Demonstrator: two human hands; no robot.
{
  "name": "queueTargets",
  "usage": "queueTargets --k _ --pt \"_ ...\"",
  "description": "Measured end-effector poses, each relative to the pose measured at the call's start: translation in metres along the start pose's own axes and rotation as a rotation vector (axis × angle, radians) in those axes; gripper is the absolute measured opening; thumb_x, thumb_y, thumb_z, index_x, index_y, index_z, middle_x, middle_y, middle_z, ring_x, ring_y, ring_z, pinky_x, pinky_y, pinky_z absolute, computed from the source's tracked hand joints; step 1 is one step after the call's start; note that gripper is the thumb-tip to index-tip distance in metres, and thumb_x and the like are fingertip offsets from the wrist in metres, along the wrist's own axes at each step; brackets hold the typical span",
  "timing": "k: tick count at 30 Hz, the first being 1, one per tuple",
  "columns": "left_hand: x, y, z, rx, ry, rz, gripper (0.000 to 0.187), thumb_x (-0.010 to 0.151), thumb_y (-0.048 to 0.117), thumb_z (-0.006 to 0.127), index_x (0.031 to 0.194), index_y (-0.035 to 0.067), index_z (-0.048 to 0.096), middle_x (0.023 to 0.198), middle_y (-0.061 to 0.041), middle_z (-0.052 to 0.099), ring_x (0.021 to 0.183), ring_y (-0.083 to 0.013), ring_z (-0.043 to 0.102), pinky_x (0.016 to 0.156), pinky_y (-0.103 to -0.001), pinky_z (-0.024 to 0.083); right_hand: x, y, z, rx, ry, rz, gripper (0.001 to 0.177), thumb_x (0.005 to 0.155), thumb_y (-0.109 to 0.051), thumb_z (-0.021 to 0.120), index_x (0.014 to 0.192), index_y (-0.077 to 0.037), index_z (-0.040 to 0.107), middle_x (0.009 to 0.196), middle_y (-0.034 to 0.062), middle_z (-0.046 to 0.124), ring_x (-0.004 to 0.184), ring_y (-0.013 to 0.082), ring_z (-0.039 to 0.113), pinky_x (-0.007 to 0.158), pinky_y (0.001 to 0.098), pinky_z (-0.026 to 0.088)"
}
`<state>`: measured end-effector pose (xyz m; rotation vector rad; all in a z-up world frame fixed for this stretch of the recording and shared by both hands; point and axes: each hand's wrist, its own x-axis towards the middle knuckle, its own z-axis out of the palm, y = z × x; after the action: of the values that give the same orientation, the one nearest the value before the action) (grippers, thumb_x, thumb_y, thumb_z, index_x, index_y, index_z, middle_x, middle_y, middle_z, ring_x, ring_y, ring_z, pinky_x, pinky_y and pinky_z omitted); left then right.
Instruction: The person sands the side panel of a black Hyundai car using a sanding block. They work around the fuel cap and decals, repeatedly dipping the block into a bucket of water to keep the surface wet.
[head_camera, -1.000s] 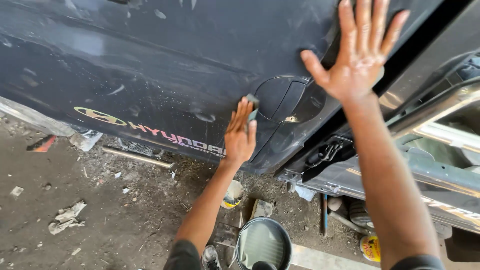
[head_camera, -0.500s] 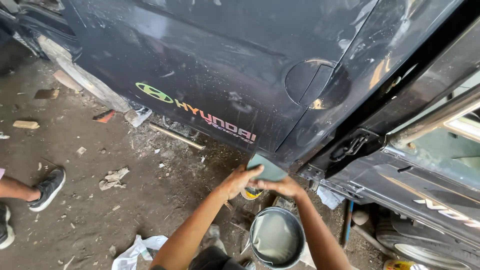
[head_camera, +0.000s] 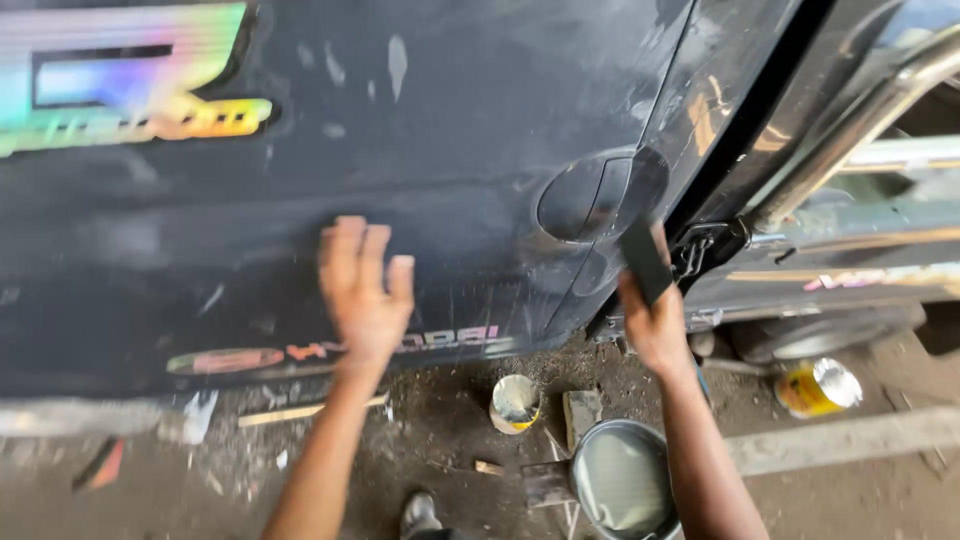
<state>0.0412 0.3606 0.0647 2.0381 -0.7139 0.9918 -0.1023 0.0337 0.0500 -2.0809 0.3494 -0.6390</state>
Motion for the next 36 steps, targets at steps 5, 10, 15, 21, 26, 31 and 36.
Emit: queueTargets --k 5,10,15,21,26,31,36 --pt "0.032 -0.153 -0.043 0.426 0.087 0.095 0.057 0.113 0.046 0.067 0.154 0.009 0.052 0.167 -0.035 0.024 0.154 -0.0582 0.018 0.123 -0.074 0.013 0.067 -0.068 0.074 -0.563 0.505 -0.255 0.074 0.109 -0.016 0.064 0.167 -0.006 0.02 0.172 0.0289 0.012 0.16 0.0484 0.015 0.129 0.0606 0.02" --pt "0.001 -0.234 -0.021 0.398 0.035 0.237 0.059 0.115 0.042 0.049 0.163 0.007 0.043 0.167 -0.034 0.017 0.155 -0.0596 0.011 0.124 -0.077 0.008 0.067 -0.062 0.143 -0.675 0.637 -0.122 0.083 0.104 -0.034 0.059 0.165 -0.007 0.011 0.166 0.0321 -0.006 0.154 0.0513 -0.006 0.118 0.0743 0.004" --pt "-0.003 -0.235 -0.009 0.452 0.07 0.259 0.058 0.117 0.037 0.037 0.165 0.005 0.035 0.168 -0.035 0.016 0.155 -0.0601 0.013 0.122 -0.077 0.008 0.083 -0.077 0.139 -0.612 0.721 -0.032 0.075 0.113 -0.035 0.052 0.17 -0.011 0.01 0.174 0.0282 -0.007 0.162 0.0478 -0.007 0.128 0.0706 0.003" --pt "-0.003 -0.236 -0.012 0.489 0.078 0.292 0.059 0.117 0.037 0.036 0.166 0.005 0.033 0.168 -0.034 0.016 0.155 -0.0593 0.014 0.121 -0.077 0.009 0.101 -0.077 0.135 -0.601 0.749 -0.001 0.073 0.114 -0.038 0.048 0.17 -0.012 0.008 0.174 0.0233 -0.008 0.162 0.0451 -0.006 0.126 0.071 0.004" --pt "-0.006 -0.241 -0.013 0.52 0.018 0.285 0.059 0.118 0.037 0.035 0.167 0.004 0.031 0.168 -0.036 0.015 0.154 -0.0589 0.012 0.121 -0.077 0.008 0.105 -0.07 0.152 -0.516 0.83 0.026 0.073 0.116 -0.04 0.042 0.17 -0.011 0.002 0.175 0.0219 -0.011 0.162 0.0441 -0.009 0.126 0.073 0.001" --pt "-0.004 -0.242 -0.011 0.518 0.053 0.313 0.062 0.118 0.037 0.034 0.17 0.003 0.029 0.169 -0.036 0.014 0.155 -0.0581 0.01 0.122 -0.075 0.006 0.122 -0.076 0.126 -0.422 0.86 0.103 0.067 0.12 -0.044 0.039 0.173 -0.017 0.007 0.179 0.0178 -0.009 0.168 0.0392 -0.007 0.132 0.0682 0.005" --pt "-0.01 -0.247 -0.009 0.549 0.018 0.291 0.06 0.117 0.038 0.034 0.167 0.004 0.031 0.169 -0.035 0.016 0.155 -0.0576 0.01 0.122 -0.075 0.007 0.111 -0.072 0.141 -0.531 0.803 0.04 0.076 0.114 -0.045 0.041 0.169 -0.01 0.002 0.175 0.0207 -0.011 0.163 0.0414 -0.009 0.127 0.0684 -0.001"
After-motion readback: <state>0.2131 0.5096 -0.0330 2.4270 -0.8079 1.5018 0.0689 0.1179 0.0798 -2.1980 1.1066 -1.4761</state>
